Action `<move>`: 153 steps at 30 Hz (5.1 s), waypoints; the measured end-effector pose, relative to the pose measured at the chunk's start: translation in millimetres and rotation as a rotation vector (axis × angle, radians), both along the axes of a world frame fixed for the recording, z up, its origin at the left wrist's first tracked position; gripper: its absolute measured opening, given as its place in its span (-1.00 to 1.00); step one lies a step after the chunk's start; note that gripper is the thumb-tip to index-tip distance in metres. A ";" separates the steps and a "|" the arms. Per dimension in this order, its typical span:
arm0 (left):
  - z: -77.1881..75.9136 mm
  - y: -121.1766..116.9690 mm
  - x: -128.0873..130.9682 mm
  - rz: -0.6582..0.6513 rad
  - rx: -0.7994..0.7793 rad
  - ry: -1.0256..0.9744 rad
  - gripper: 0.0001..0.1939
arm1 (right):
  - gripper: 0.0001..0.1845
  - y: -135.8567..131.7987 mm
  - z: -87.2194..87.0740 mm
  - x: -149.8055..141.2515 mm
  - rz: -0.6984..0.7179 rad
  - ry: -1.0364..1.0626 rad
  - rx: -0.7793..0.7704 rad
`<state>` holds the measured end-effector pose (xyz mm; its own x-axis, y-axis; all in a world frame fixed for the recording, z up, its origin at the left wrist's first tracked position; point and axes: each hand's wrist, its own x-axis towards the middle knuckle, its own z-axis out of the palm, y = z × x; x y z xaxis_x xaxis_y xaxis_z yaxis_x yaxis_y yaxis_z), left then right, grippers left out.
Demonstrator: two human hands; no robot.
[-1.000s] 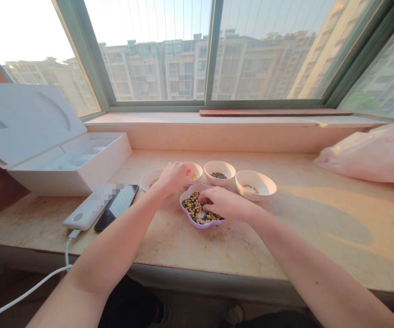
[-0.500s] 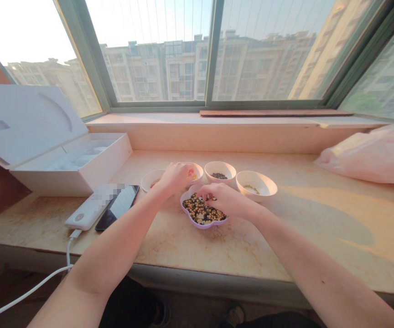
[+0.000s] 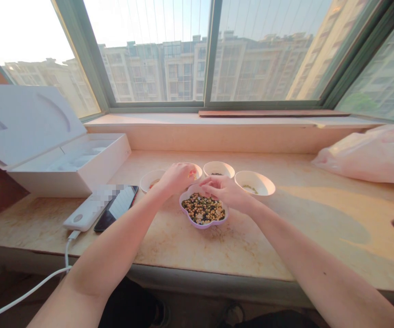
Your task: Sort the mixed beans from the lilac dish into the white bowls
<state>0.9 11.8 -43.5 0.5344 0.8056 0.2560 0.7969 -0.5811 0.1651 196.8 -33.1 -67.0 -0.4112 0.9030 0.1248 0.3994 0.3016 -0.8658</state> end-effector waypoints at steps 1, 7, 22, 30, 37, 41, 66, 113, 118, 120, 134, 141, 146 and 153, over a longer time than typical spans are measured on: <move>0.2 -0.5 0.1 -0.002 0.002 -0.009 -0.81 | -0.70 0.3 1.1 0.3 -0.018 0.026 -0.049; 0.6 -2.9 4.7 -0.092 -0.017 -0.060 -0.75 | -0.66 10.2 3.9 12.1 -0.209 0.086 -0.042; -7.8 -38.6 26.6 -0.528 -0.175 0.197 -0.88 | -0.67 28.9 0.2 34.7 -0.411 -0.383 0.325; -14.5 -34.6 33.2 -0.561 -0.159 0.179 -0.87 | -0.78 26.3 0.2 31.9 -0.388 -0.340 0.359; -19.8 -30.2 30.4 -0.546 -0.146 0.184 -0.79 | -0.82 25.4 -0.9 30.2 -0.398 -0.321 0.362; -17.6 -29.8 28.1 -0.574 -0.119 0.204 -0.78 | -0.83 25.9 -2.2 29.5 -0.400 -0.308 0.379; -9.4 -39.5 34.0 -0.535 -0.240 0.249 -0.74 | -0.81 26.3 -1.6 29.7 -0.362 -0.338 0.377; -7.4 1.1 -4.0 0.012 -0.017 0.012 -0.86 | -0.62 -8.9 10.3 10.3 0.166 -0.761 0.229; -7.3 1.6 -3.1 -0.009 -0.037 -0.048 -0.86 | -0.53 -4.9 12.1 14.3 0.163 -0.561 0.210; -7.4 1.7 -2.9 -0.022 -0.037 -0.055 -0.87 | -0.56 -1.9 10.6 16.7 0.150 -0.473 0.186; -0.6 -2.9 6.5 -0.177 0.037 -0.025 -0.75 | -0.77 3.5 12.2 19.5 0.072 0.023 -0.147; -3.1 -19.4 9.8 -0.118 -0.047 0.172 -0.74 | -0.75 6.0 11.1 27.4 0.101 0.276 -0.309; -6.8 -19.7 8.9 -0.101 -0.073 0.196 -0.73 | -0.67 5.7 12.1 29.2 0.147 0.390 -0.367; -3.2 -20.5 5.2 -0.056 -0.148 0.163 -0.77 | -0.62 8.9 20.2 36.4 0.001 0.250 -0.215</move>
<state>6.1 -8.8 -46.8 0.6040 0.7958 0.0434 0.7872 -0.6042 0.1235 233.2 -24.2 -46.8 -0.3928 0.9192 0.0288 0.1665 0.1018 -0.9808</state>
